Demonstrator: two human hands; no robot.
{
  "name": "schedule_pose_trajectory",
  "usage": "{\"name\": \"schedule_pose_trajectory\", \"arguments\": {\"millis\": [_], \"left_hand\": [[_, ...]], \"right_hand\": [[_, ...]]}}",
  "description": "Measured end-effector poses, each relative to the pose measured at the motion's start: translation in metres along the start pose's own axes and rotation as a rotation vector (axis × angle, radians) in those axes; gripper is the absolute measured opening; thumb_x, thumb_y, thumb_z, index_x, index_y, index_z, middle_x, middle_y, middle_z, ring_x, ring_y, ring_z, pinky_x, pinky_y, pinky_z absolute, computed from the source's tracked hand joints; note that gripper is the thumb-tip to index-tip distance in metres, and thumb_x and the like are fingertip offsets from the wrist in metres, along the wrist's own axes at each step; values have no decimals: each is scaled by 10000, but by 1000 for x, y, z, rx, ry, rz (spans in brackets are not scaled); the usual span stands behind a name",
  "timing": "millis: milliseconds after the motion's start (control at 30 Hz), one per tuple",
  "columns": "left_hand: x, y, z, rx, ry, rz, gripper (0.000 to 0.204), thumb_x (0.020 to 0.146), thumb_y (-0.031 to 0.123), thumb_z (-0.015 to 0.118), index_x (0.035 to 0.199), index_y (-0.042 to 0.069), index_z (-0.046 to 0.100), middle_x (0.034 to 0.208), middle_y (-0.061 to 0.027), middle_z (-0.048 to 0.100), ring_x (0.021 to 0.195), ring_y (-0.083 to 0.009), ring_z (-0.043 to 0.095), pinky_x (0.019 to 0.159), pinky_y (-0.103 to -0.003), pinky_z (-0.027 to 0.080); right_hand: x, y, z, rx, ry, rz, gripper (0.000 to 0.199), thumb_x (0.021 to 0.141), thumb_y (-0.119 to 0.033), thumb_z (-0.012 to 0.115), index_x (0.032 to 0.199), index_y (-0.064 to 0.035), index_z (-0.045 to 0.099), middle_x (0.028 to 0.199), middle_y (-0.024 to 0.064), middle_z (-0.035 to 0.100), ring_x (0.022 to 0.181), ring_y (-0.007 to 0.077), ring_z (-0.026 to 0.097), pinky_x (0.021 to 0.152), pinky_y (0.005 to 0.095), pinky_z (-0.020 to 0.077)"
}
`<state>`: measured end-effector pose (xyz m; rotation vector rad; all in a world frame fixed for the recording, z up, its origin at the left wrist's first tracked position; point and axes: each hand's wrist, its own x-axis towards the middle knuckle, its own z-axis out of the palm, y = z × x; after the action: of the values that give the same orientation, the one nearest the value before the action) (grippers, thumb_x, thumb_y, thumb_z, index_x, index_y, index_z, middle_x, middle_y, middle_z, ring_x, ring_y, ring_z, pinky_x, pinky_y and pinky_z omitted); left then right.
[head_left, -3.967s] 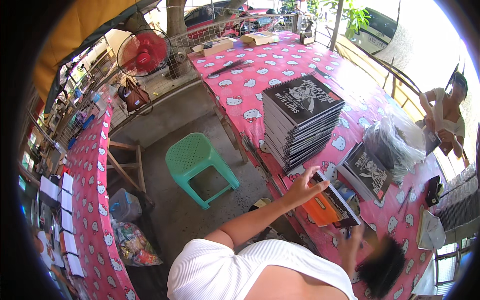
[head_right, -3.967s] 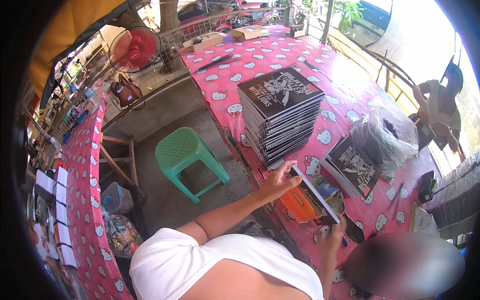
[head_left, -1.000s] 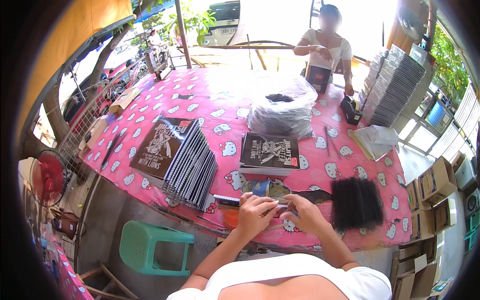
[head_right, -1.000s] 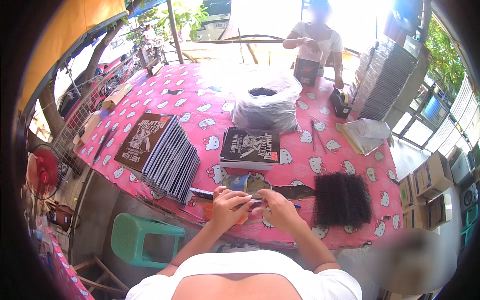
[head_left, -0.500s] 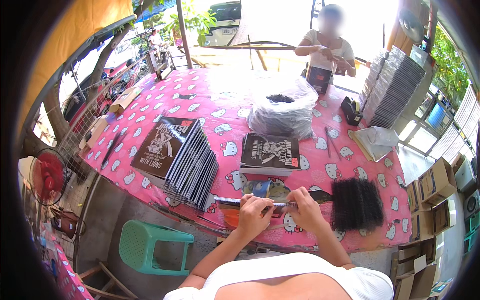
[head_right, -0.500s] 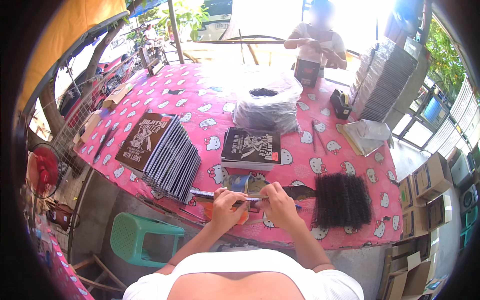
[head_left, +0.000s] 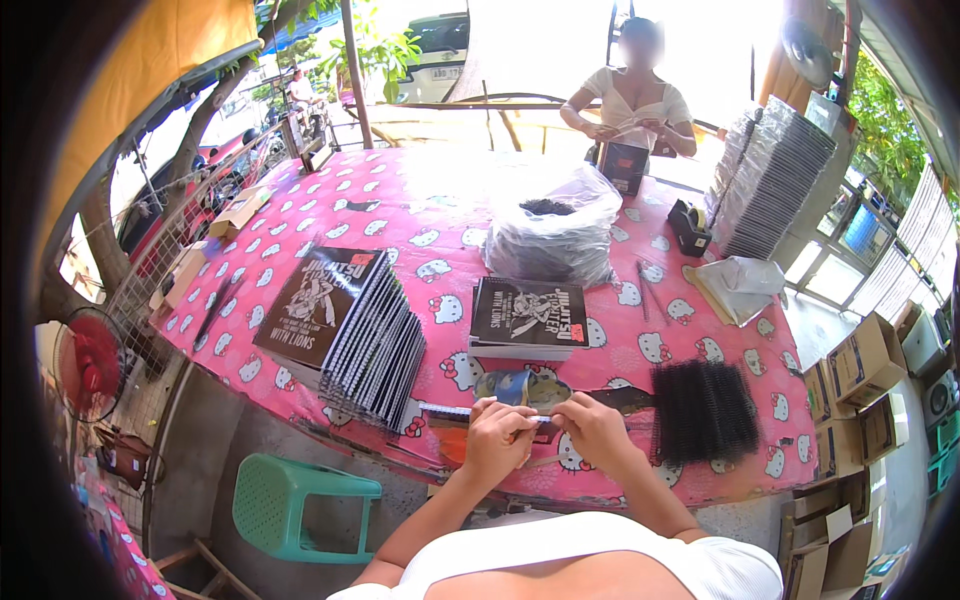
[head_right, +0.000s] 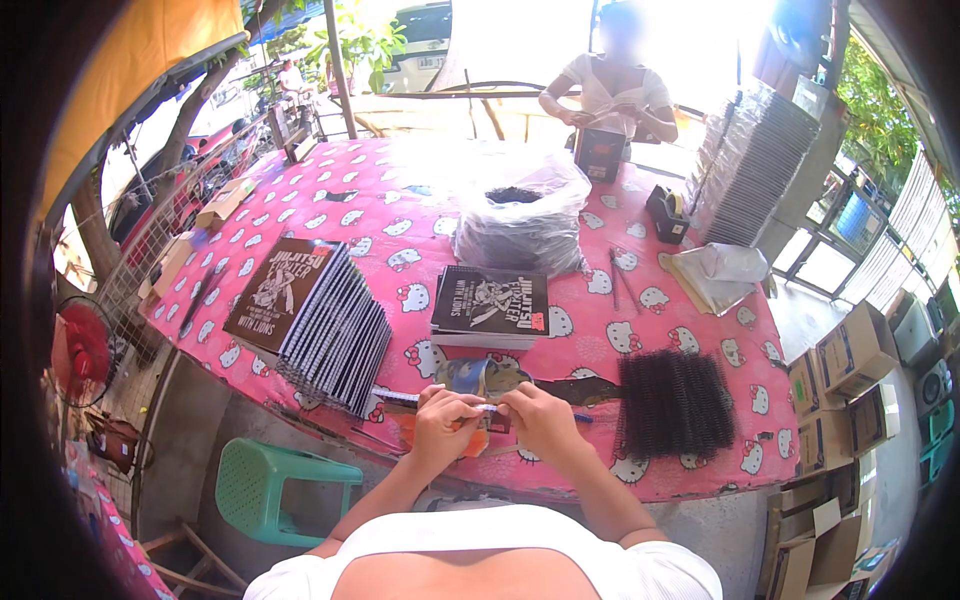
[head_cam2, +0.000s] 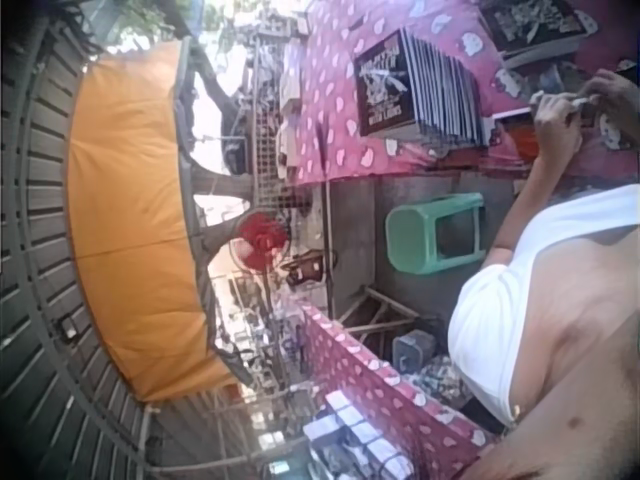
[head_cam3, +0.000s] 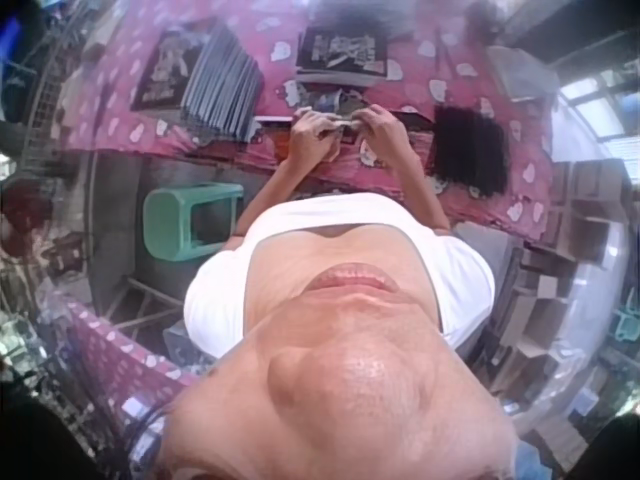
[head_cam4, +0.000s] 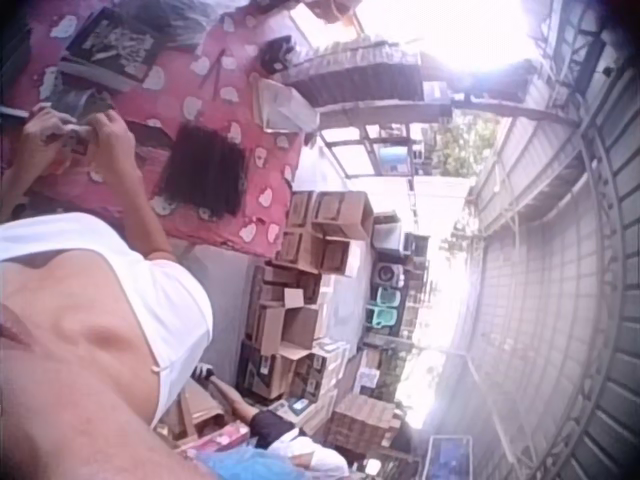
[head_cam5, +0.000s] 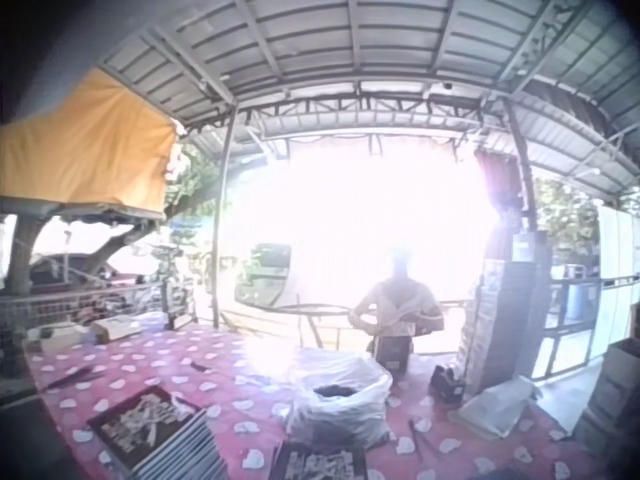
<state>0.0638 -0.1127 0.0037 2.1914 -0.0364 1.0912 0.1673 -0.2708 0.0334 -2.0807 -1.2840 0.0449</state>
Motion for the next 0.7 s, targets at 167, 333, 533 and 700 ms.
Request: {"name": "schedule_pose_trajectory", "arguments": {"millis": [167, 333, 533, 700], "left_hand": [[0, 13, -1, 15, -13, -135, 216, 675, 23, 743, 849, 81, 627, 851, -52, 684, 805, -218, 633, 796, -356, 432], [2, 6, -9, 58, -38, -170, 300, 674, 98, 747, 950, 89, 628, 900, -49, 665, 892, -241, 607, 913, -400, 380], [1, -5, -24, 307, -177, -127, 222, 668, 230, 772, 836, 107, 695, 804, -29, 674, 820, -202, 606, 972, -412, 332], [0, -2, -20, 274, -123, -95, 208, 651, 252, 791, 778, 111, 706, 737, -26, 670, 737, -188, 595, 960, -396, 340]], "right_hand": [[0, -4, 2, -30, 34, 10, 248, 792, -201, 693, 967, -67, 578, 880, 114, 552, 813, 325, 584, 657, 403, 477], [7, -20, 2, -4, 180, -40, 118, 818, -160, 662, 829, -51, 617, 790, 116, 562, 796, 323, 580, 647, 405, 471], [-6, -36, -9, 20, 368, -150, 192, 792, -206, 693, 867, -46, 618, 832, 132, 586, 829, 338, 570, 727, 417, 468], [-54, 30, 30, -193, -160, 178, 232, 751, -113, 673, 954, -35, 593, 911, 150, 580, 896, 361, 549, 789, 426, 458]]}}
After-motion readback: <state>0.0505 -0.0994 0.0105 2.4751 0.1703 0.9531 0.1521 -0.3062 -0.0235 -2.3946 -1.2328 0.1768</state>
